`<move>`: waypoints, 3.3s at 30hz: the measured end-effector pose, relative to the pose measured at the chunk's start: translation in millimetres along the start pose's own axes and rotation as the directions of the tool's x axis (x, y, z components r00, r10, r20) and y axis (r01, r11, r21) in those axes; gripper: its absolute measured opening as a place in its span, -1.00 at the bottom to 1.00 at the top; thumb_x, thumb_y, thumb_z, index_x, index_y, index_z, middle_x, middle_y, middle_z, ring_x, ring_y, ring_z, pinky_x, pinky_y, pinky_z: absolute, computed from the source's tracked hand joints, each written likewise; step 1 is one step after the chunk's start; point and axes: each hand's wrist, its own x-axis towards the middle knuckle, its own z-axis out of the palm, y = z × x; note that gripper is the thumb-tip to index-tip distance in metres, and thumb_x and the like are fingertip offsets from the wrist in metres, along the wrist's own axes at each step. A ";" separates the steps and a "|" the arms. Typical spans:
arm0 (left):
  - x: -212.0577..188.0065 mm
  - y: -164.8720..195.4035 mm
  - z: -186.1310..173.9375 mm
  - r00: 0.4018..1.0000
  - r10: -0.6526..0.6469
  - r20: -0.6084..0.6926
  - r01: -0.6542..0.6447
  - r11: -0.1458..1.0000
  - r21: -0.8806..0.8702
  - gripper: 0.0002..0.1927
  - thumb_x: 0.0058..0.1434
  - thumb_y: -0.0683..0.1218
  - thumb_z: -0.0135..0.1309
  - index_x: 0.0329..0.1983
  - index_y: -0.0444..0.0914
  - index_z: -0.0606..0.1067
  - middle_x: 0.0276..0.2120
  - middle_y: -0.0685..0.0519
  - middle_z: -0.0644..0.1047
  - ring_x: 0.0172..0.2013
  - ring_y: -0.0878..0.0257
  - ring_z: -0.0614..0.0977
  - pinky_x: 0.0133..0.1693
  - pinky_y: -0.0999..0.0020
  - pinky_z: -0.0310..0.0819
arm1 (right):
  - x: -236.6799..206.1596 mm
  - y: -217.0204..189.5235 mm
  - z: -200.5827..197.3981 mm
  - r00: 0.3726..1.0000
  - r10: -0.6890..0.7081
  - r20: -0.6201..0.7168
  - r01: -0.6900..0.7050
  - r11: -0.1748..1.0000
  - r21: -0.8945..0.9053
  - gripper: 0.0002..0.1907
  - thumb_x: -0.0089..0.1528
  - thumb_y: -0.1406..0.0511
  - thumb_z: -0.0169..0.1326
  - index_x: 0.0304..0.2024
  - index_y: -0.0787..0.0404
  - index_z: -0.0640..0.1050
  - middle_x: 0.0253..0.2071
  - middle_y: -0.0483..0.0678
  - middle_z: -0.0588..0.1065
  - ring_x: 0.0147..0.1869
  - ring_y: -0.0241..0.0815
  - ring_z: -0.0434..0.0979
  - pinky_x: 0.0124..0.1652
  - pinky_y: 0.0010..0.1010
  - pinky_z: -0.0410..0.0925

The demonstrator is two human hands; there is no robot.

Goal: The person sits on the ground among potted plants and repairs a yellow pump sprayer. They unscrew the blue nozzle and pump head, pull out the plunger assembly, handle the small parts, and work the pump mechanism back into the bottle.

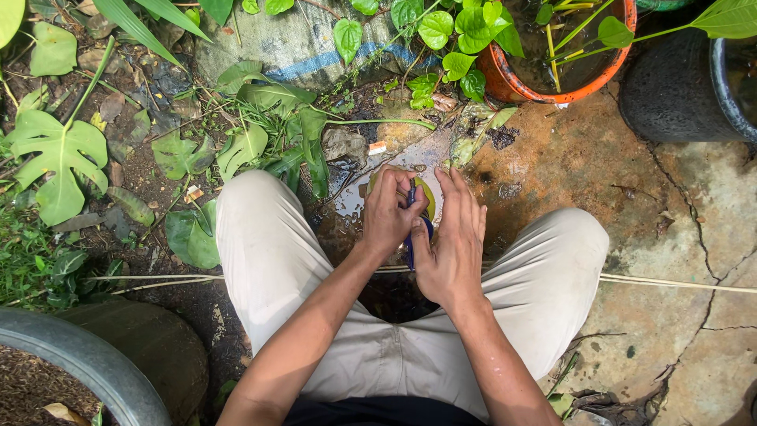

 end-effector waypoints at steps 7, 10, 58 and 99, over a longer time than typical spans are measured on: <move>-8.3 -8.5 6.0 0.997 -0.079 0.014 0.079 0.997 -0.026 -0.70 0.22 -0.25 0.26 -0.20 -0.30 0.32 -0.17 -0.02 0.48 -0.36 0.28 0.59 -0.47 0.44 0.53 | 1.6 12.5 15.5 0.998 0.050 0.037 -0.056 0.985 0.166 -0.31 0.24 0.40 -0.02 0.44 0.28 0.19 0.35 0.29 0.37 0.41 0.25 0.33 0.35 -0.03 0.13; -13.6 -5.9 7.1 0.997 -0.070 0.017 0.070 0.996 -0.053 -0.71 0.23 -0.24 0.26 -0.21 -0.29 0.33 -0.20 0.00 0.45 -0.29 0.29 0.60 -0.45 0.45 0.54 | -1.9 20.3 23.3 0.975 0.169 0.141 -0.209 0.915 0.345 -0.40 0.32 0.39 -0.13 0.44 0.28 0.20 0.23 0.32 0.47 0.33 0.31 0.46 0.24 -0.08 0.31; 0.3 -4.2 4.3 0.986 -0.160 -0.035 0.156 0.983 -0.099 -0.47 0.20 -0.17 0.31 0.07 -0.33 0.25 0.16 -0.05 0.50 -0.35 0.32 0.67 -0.46 0.47 0.55 | 6.7 46.6 67.9 0.973 0.227 -0.028 -0.199 0.900 0.388 -0.80 0.42 0.40 -0.22 0.10 0.29 0.23 -0.55 0.15 0.42 -0.49 0.10 0.48 -0.41 -0.12 0.23; 52.0 -40.4 16.6 0.784 -0.524 0.331 0.602 0.516 -0.609 -0.60 0.51 0.12 -0.13 -0.36 -0.21 0.42 -0.59 0.12 0.45 -0.55 0.39 0.50 -0.46 0.49 0.38 | 11.8 25.4 51.6 0.972 0.210 0.101 -0.233 0.903 0.361 -0.79 0.34 0.34 0.09 0.00 0.30 0.47 -0.53 -0.06 0.48 -0.53 -0.32 0.46 -0.46 -0.45 0.30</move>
